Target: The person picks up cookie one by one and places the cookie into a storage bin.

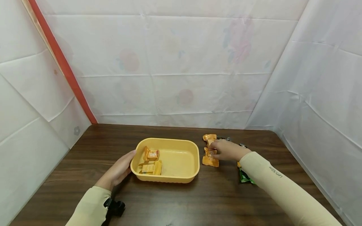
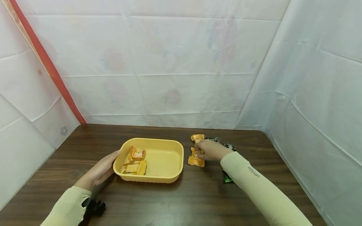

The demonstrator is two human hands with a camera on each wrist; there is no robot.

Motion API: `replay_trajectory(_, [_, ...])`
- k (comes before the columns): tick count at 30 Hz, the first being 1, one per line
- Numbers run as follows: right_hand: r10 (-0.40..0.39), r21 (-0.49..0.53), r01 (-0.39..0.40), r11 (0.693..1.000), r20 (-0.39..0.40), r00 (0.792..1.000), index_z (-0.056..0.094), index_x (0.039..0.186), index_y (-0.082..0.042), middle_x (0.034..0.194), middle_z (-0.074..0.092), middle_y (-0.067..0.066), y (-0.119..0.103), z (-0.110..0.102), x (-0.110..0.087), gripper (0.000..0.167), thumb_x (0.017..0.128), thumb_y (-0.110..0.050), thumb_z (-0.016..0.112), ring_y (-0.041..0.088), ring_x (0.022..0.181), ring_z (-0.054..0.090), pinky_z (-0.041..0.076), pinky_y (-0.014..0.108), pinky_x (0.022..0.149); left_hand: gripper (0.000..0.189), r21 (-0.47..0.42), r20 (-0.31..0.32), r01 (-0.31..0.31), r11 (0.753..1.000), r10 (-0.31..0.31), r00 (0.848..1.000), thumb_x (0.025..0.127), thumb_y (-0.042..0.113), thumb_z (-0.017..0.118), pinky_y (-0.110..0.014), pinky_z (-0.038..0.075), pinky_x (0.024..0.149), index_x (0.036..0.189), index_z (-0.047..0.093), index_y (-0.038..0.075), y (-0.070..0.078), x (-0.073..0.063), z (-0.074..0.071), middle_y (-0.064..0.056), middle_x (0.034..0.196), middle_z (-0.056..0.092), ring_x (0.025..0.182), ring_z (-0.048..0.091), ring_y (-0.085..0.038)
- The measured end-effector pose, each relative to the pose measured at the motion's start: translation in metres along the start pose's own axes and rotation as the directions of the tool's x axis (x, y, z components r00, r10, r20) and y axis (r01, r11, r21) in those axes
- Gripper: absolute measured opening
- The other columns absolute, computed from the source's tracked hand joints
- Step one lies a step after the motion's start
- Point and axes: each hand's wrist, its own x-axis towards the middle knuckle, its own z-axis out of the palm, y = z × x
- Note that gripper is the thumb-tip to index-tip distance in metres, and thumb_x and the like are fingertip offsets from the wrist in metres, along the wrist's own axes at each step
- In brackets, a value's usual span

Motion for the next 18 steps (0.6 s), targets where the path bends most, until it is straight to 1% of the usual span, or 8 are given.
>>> replay_trajectory(5, [0.056,-0.017,-0.056,0.998,0.002,0.998,0.066,0.125,-0.001,0.114,0.064,0.008,0.003,0.010,0.003,0.037,0.095,-0.021,0.073,0.022,0.102,0.061,0.052,0.039,0.086,0.071,0.002,0.004,-0.010,1.000,0.010,1.000,0.110,0.049,0.028,-0.037,0.033,0.109,0.158,0.016,-0.001,-0.002,0.000,-0.001,-0.021,0.162,0.018,0.145,0.022,-0.031])
replay_trajectory(8, [0.080,-0.009,-0.080,0.997,0.012,0.997,0.064,0.127,-0.002,0.114,0.062,0.005,0.006,0.015,0.004,0.041,0.095,-0.025,0.073,0.018,0.099,0.059,0.052,0.038,0.085,0.069,0.005,0.008,-0.018,1.000,0.018,1.000,0.110,0.048,0.028,-0.033,0.037,0.106,0.159,0.016,0.000,-0.002,-0.001,-0.001,-0.021,0.162,0.019,0.144,0.024,-0.031])
replay_trajectory(12, [0.075,0.004,-0.075,0.997,0.003,0.997,0.065,0.124,0.000,0.106,0.061,0.004,0.008,0.018,0.006,0.039,0.095,-0.025,0.072,0.016,0.092,0.057,0.051,0.038,0.082,0.069,0.005,0.013,-0.025,1.000,0.025,1.000,0.110,0.047,0.028,-0.033,0.037,0.105,0.159,0.016,0.000,-0.002,-0.001,-0.001,-0.021,0.162,0.019,0.144,0.024,-0.031])
replay_trajectory(18, [0.069,0.024,-0.069,0.997,-0.002,0.998,0.067,0.116,0.001,0.093,0.058,0.002,0.008,0.019,0.009,0.032,0.094,-0.022,0.073,0.015,0.081,0.051,0.047,0.036,0.072,0.070,0.000,0.013,-0.023,1.000,0.023,1.000,0.110,0.048,0.028,-0.039,0.032,0.110,0.159,0.015,-0.001,-0.002,-0.001,-0.001,-0.021,0.163,0.016,0.145,0.021,-0.031])
